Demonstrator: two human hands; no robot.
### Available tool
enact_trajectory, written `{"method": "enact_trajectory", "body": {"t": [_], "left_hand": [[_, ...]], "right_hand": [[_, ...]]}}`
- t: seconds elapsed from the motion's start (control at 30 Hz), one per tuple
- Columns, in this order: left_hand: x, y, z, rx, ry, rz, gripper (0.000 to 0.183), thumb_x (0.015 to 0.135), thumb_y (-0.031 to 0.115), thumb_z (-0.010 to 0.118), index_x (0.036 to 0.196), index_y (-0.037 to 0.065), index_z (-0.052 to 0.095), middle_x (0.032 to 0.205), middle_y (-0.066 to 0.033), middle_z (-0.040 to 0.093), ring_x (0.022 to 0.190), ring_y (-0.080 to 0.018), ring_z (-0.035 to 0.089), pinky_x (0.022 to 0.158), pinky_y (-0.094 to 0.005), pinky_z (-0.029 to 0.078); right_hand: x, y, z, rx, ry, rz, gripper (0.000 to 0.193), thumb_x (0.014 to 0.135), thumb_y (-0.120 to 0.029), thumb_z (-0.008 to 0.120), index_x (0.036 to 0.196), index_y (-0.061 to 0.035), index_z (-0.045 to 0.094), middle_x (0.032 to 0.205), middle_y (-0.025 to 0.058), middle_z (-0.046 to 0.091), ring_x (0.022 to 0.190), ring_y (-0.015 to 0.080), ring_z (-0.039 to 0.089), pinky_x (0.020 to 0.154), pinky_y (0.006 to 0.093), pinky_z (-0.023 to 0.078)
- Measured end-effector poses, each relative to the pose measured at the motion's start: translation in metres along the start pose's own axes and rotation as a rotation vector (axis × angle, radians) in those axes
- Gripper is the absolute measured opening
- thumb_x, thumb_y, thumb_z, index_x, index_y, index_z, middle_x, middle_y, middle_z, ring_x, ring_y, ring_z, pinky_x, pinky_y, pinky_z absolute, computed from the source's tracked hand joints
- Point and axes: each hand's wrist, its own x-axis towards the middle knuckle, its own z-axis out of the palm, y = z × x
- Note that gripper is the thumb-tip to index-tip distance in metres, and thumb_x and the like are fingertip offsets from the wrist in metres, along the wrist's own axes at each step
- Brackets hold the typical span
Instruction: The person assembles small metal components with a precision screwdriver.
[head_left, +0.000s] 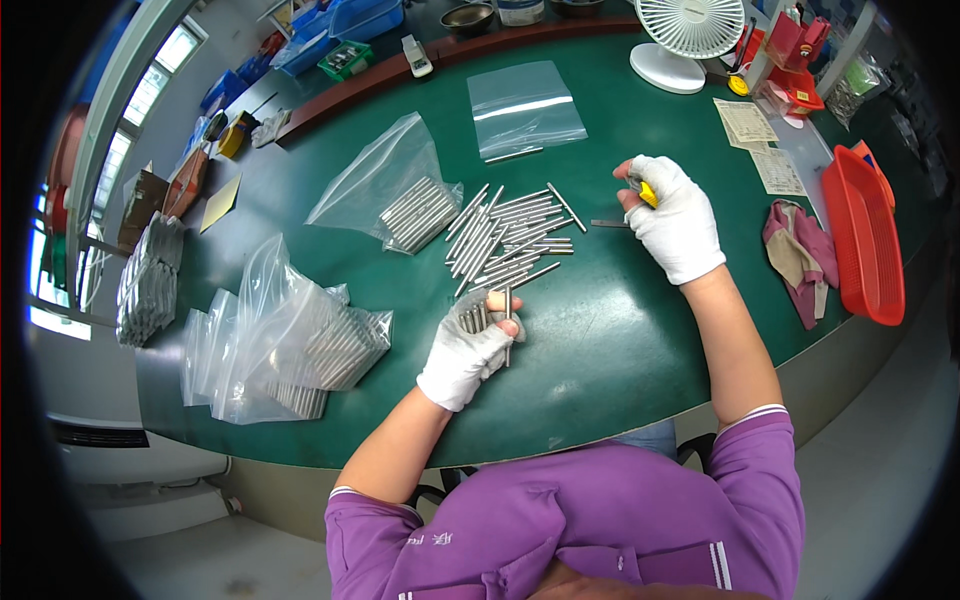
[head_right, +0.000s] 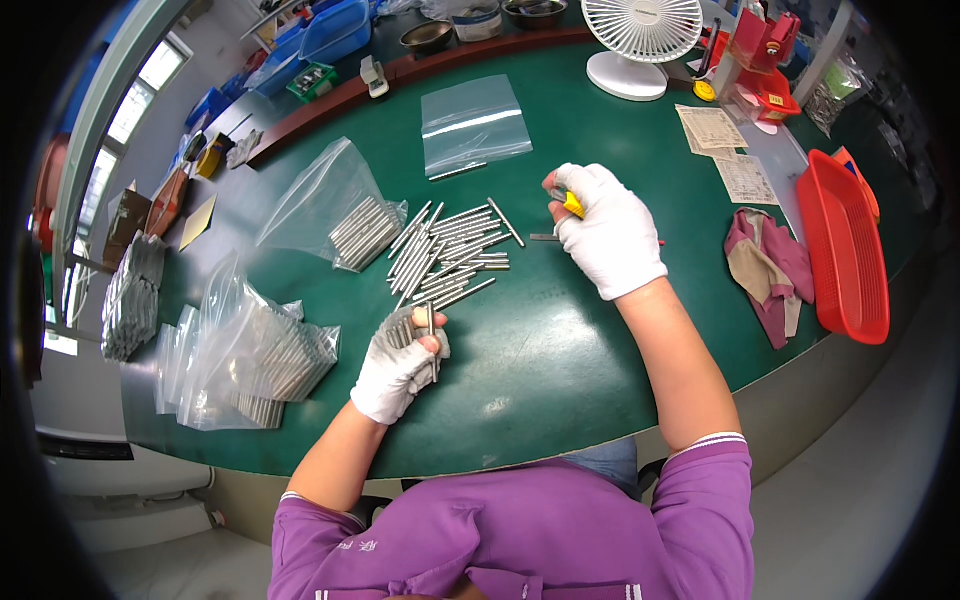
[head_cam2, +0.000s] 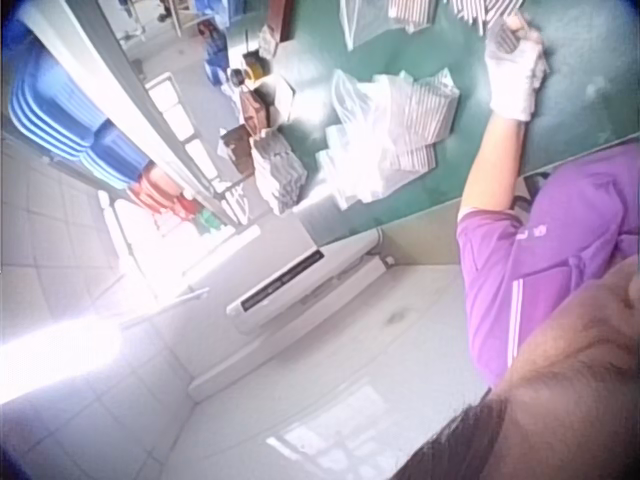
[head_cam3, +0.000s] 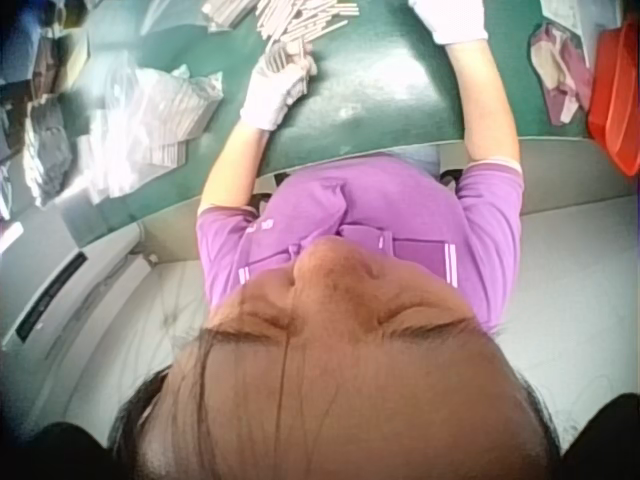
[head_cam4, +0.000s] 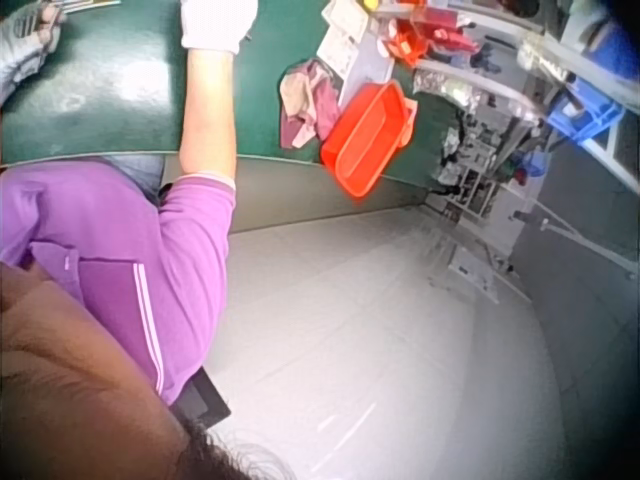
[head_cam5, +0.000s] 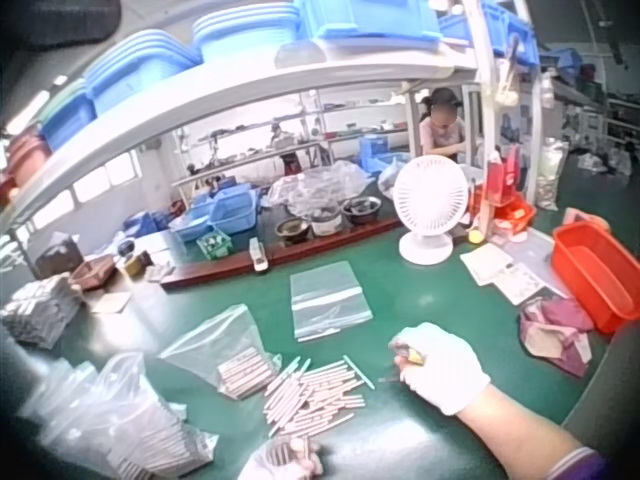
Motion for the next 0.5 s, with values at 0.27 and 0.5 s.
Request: {"method": "enact_trajectory", "body": {"t": [0.27, 0.5], "left_hand": [[0.004, -0.003, -0.008, -0.194, -0.053, 0.028, 0.033, 0.082, 0.028, 0.059, 0.105, 0.007, 0.049, 0.083, -0.0126, 0.058, 0.038, -0.0059, 0.031, 0.035, -0.0185, 0.025], [0.006, -0.007, -0.012, -0.286, -0.047, 0.077, 0.025, 0.085, 0.024, 0.054, 0.105, 0.01, 0.049, 0.092, -0.0129, 0.057, 0.038, -0.0047, 0.031, 0.036, -0.0182, 0.025]], "right_hand": [[-0.01, -0.021, 0.002, 0.18, -0.142, 0.058, 0.019, 0.07, -0.016, 0.063, 0.087, -0.009, 0.058, 0.08, 0.0105, 0.058, 0.072, 0.0269, 0.057, 0.064, 0.0313, 0.047], [-0.031, -0.049, 0.009, 0.203, -0.489, -0.276, 0.019, 0.065, -0.016, 0.069, 0.079, -0.0078, 0.059, 0.071, 0.0059, 0.057, 0.065, 0.0211, 0.058, 0.058, 0.0295, 0.046]]}}
